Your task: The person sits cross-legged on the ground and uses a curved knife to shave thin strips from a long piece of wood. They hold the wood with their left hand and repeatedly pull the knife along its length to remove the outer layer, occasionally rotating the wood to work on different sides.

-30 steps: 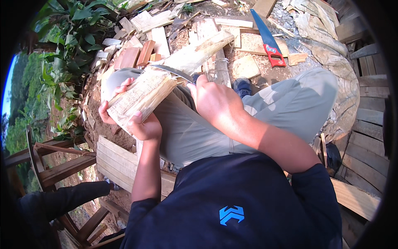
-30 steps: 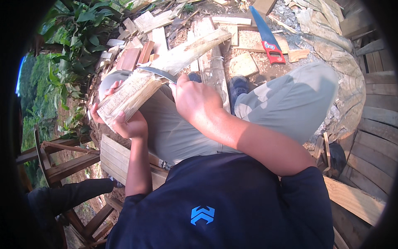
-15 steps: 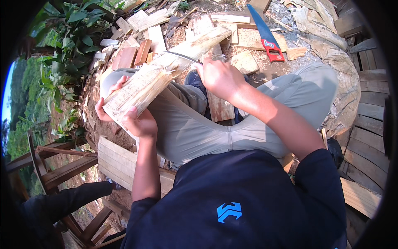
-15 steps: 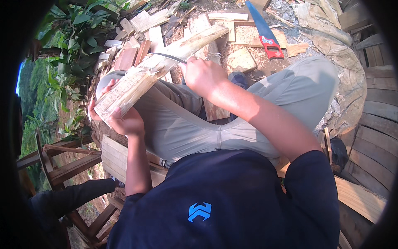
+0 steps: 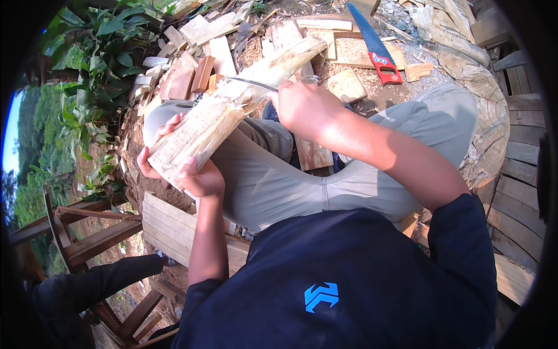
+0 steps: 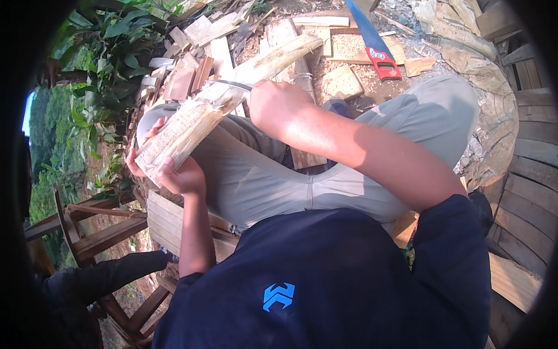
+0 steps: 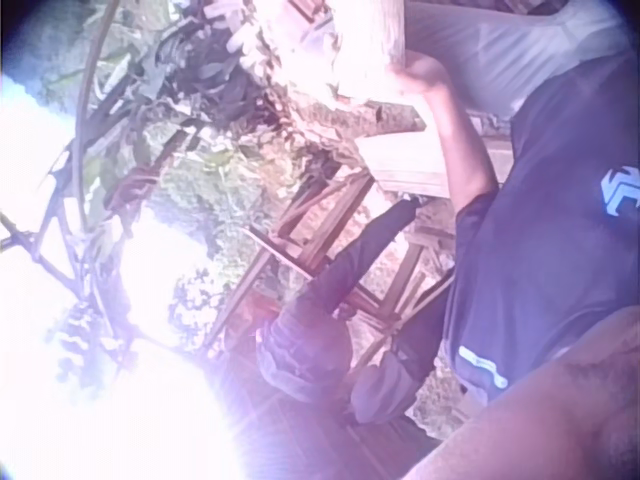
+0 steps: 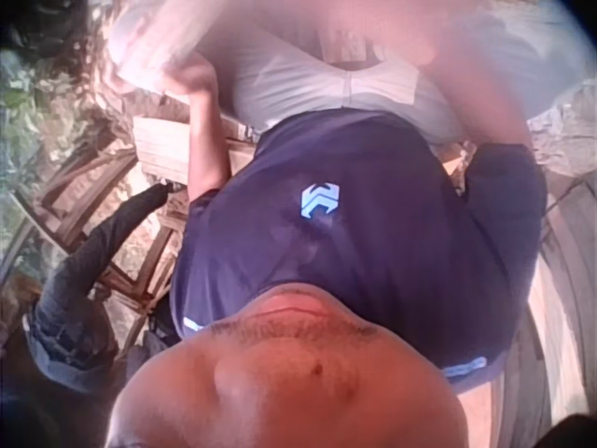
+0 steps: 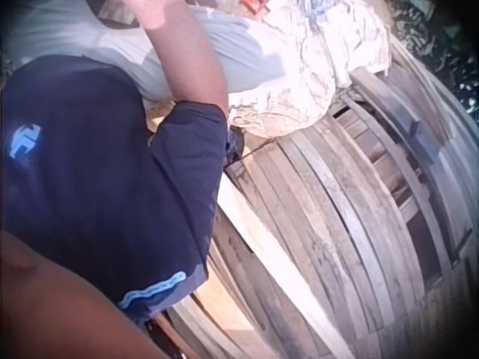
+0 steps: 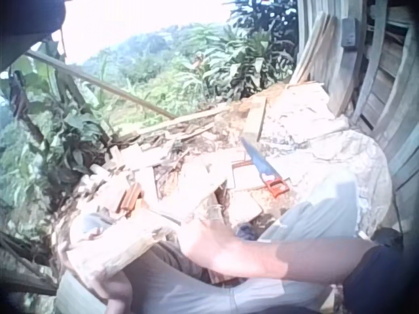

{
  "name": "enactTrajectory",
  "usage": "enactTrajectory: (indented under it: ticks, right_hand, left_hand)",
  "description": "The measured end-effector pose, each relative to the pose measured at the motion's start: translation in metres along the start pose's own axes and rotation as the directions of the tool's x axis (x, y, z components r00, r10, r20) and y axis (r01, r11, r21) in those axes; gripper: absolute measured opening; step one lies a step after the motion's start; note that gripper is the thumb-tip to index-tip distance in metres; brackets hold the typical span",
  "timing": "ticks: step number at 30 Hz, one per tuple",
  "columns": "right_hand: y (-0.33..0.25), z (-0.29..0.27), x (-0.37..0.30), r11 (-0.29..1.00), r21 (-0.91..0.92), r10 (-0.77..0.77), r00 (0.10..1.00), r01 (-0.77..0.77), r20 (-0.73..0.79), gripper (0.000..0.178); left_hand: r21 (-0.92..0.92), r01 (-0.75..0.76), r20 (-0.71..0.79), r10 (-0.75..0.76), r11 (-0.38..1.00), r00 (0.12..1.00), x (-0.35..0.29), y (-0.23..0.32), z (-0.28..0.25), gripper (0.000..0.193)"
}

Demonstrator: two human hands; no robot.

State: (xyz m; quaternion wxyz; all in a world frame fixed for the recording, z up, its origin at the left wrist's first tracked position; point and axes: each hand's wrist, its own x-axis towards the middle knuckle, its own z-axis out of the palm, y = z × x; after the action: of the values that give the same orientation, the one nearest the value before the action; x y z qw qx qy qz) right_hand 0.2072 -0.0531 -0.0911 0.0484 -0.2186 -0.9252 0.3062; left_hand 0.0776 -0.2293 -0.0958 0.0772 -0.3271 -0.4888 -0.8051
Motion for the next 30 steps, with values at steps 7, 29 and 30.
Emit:
enactTrajectory:
  ticks: [7,29,30]
  right_hand:
    - [-0.010,-0.006,-0.008,1.000,-0.004,-0.013,0.999,0.013,0.036,0.047]
    - [-0.002,-0.006,-0.030,0.980,0.176,0.075,0.993,-0.090,0.090,0.040]
    - [-0.005,-0.006,-0.032,0.974,0.228,0.018,1.000,-0.021,0.014,0.038]
  left_hand:
    - [-0.029,-0.027,-0.002,0.027,0.999,1.000,-0.002,-0.001,-0.001,0.075]
    - [0.094,-0.042,0.044,0.038,0.995,0.998,-0.004,-0.002,-0.003,0.076]
    - [0.091,-0.036,0.032,0.033,0.995,0.999,-0.003,-0.001,-0.003,0.076]
